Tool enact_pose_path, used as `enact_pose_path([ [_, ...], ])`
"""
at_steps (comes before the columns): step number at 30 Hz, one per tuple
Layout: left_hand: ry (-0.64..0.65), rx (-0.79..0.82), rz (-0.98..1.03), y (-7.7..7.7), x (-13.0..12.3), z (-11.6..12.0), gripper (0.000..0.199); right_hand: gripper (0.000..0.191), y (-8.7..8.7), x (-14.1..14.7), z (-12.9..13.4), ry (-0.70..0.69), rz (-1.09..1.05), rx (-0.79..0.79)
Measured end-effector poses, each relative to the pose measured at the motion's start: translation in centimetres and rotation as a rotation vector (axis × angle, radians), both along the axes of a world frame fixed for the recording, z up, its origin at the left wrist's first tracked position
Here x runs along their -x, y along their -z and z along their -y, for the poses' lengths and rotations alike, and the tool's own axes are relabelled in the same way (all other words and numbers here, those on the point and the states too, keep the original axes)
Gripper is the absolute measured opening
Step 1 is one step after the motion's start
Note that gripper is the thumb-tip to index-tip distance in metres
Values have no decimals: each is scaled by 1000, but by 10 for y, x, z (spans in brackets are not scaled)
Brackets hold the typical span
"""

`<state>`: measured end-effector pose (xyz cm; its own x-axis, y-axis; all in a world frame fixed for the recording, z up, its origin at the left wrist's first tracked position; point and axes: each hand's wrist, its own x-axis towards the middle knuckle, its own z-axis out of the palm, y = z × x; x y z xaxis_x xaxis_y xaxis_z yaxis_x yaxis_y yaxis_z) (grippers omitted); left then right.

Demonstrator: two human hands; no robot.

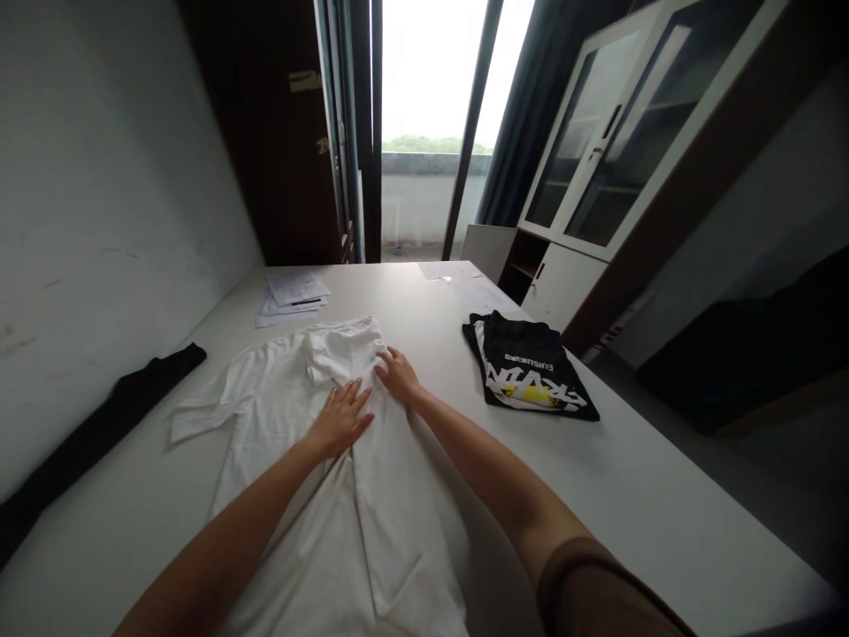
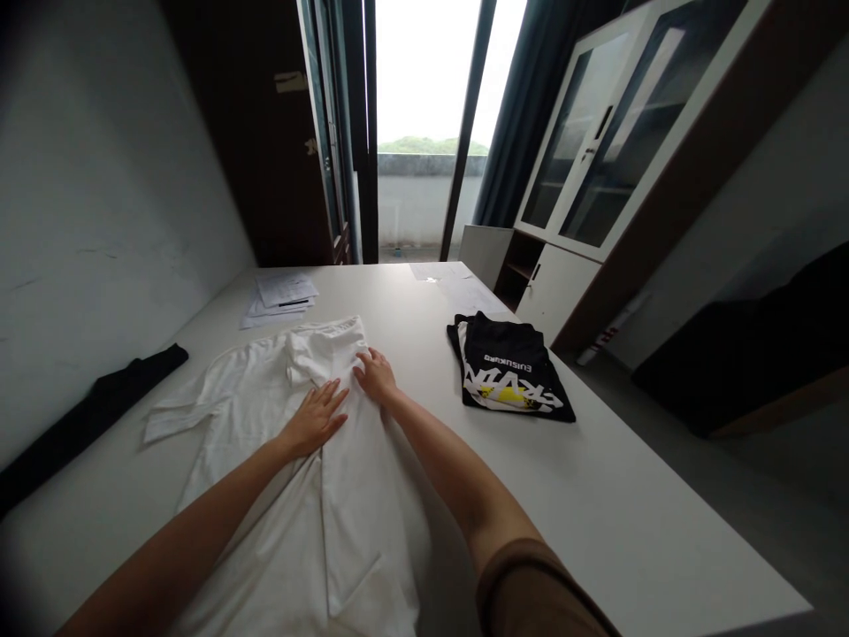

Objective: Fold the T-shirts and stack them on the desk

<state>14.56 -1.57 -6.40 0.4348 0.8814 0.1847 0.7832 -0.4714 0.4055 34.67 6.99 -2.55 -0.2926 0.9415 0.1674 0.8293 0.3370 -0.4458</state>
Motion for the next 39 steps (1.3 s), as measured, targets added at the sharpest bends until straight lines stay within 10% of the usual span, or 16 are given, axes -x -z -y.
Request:
enact_pose_path([
  [27, 76, 9, -153, -11, 7, -6, 61, 45, 21, 10, -52, 19, 32, -35],
  [33, 6, -12, -87, -10, 81, -34, 59, 52, 22, 7, -59, -7, 45, -45],
  [39, -423, -85, -83, 1, 209, -37, 55, 49, 18, 7, -52, 10, 86, -62],
])
